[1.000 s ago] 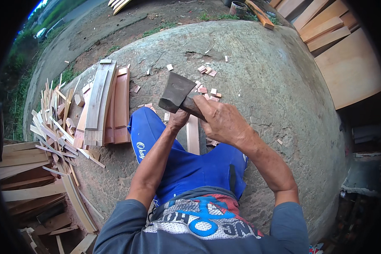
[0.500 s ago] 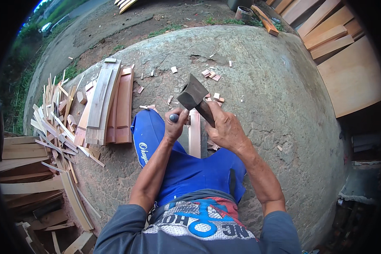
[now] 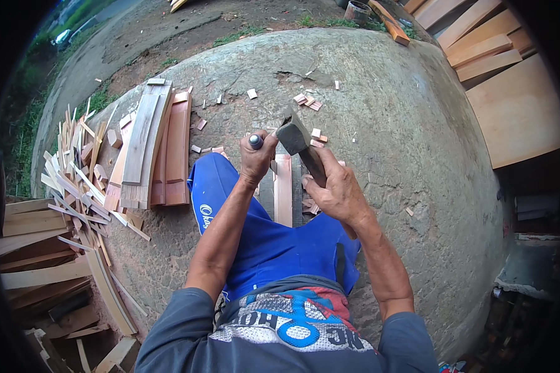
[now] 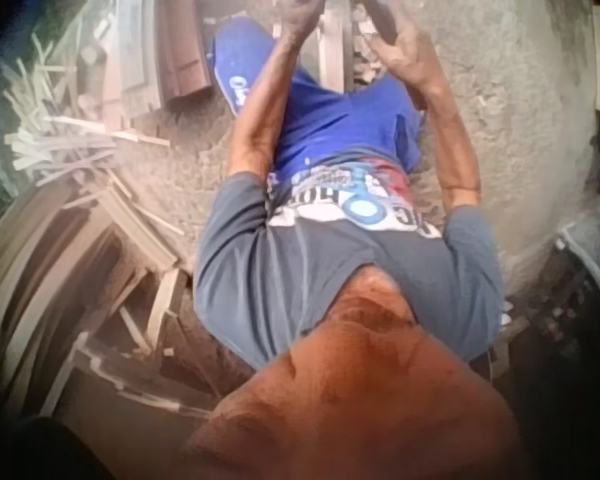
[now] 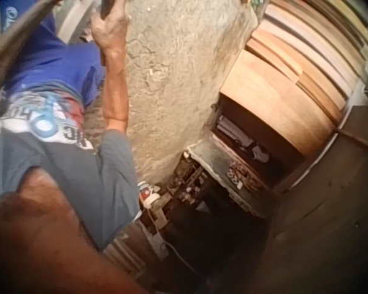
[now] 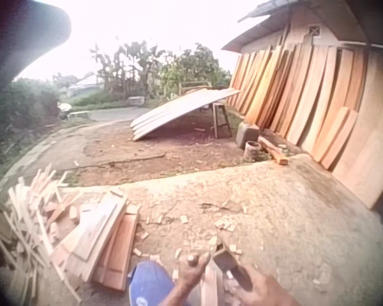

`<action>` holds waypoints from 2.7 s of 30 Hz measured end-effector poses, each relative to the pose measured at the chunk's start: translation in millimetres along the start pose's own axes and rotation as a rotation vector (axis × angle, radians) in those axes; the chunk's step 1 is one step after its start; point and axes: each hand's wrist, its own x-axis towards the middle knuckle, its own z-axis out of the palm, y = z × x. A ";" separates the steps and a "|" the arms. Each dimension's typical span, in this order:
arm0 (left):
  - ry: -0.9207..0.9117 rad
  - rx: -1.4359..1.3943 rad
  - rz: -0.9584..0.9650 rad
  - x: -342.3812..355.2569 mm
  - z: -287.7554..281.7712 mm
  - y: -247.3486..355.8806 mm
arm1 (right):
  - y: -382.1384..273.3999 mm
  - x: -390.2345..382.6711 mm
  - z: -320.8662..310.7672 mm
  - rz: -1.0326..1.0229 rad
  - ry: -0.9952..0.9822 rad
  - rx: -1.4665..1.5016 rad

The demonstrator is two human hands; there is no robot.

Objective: The person sits on the ground and uses a chisel and mallet to carve a rectangular wooden block. They repeatedly strike the chisel to remove wood shavings and occasionally reposition the block.

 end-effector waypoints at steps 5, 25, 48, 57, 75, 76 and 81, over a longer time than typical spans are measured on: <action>-0.019 0.025 0.101 10.9 2.4 -15.4 | 0.6 11.9 2.9 -0.043 -0.081 -0.129; -0.220 0.010 -0.047 3.1 6.4 -13.3 | -60.1 39.4 -15.1 -0.514 0.245 -0.268; -0.319 0.319 0.263 -39.2 -9.0 -29.4 | 3.7 27.7 18.9 -0.105 -0.139 -0.443; 0.013 0.103 0.093 -2.6 -12.5 -39.1 | 0.3 3.7 13.8 -0.011 -0.042 -0.043; 0.061 -0.069 0.060 2.3 -10.4 -16.9 | 28.0 -16.3 17.0 0.109 -0.071 0.043; 0.060 -0.068 0.070 1.2 -8.7 -17.7 | 29.5 -16.9 17.7 0.115 -0.082 0.047; 0.045 -0.018 0.020 -6.8 5.8 -15.8 | 10.5 -1.6 3.2 0.015 -0.106 -0.044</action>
